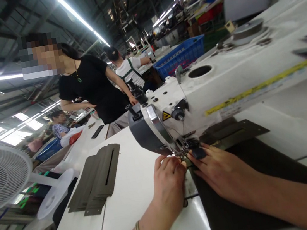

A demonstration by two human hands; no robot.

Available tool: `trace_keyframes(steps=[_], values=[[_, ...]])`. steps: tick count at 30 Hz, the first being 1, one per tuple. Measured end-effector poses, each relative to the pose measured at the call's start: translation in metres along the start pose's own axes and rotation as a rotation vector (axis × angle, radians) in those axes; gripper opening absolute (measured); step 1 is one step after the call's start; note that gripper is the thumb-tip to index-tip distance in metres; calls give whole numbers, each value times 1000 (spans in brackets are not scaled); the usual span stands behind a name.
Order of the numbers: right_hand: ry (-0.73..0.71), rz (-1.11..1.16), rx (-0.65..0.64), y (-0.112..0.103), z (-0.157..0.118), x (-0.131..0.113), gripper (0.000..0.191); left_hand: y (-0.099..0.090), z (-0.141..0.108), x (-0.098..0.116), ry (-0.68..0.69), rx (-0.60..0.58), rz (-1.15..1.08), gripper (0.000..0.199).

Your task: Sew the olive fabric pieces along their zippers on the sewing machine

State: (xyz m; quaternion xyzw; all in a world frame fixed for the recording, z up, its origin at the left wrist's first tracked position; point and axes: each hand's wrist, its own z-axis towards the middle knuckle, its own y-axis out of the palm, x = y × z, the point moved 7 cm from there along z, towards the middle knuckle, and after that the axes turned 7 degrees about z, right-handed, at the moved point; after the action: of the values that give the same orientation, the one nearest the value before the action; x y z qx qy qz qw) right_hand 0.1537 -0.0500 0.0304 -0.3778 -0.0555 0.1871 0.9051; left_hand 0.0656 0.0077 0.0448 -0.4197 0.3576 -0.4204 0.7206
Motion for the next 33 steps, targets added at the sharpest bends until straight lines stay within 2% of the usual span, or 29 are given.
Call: trace_keyframes(steps=[9,21,28,30,33], values=[[45,23,-29,8,-4,7,34,2,0,-4,6,51,-38,3],[75,66,-43,13,-3,10,33,11,0,-7,-14,51,-30,7],[9,36,-30,8,4,4,33,16,-2,-10,-28,99,-3,7],[-20,27,-52,5,6,9,34,18,-2,-11,-33,104,-12,7],[-35,-38,-72,-4,0,33,33,17,0,-15,-64,57,-35,7]])
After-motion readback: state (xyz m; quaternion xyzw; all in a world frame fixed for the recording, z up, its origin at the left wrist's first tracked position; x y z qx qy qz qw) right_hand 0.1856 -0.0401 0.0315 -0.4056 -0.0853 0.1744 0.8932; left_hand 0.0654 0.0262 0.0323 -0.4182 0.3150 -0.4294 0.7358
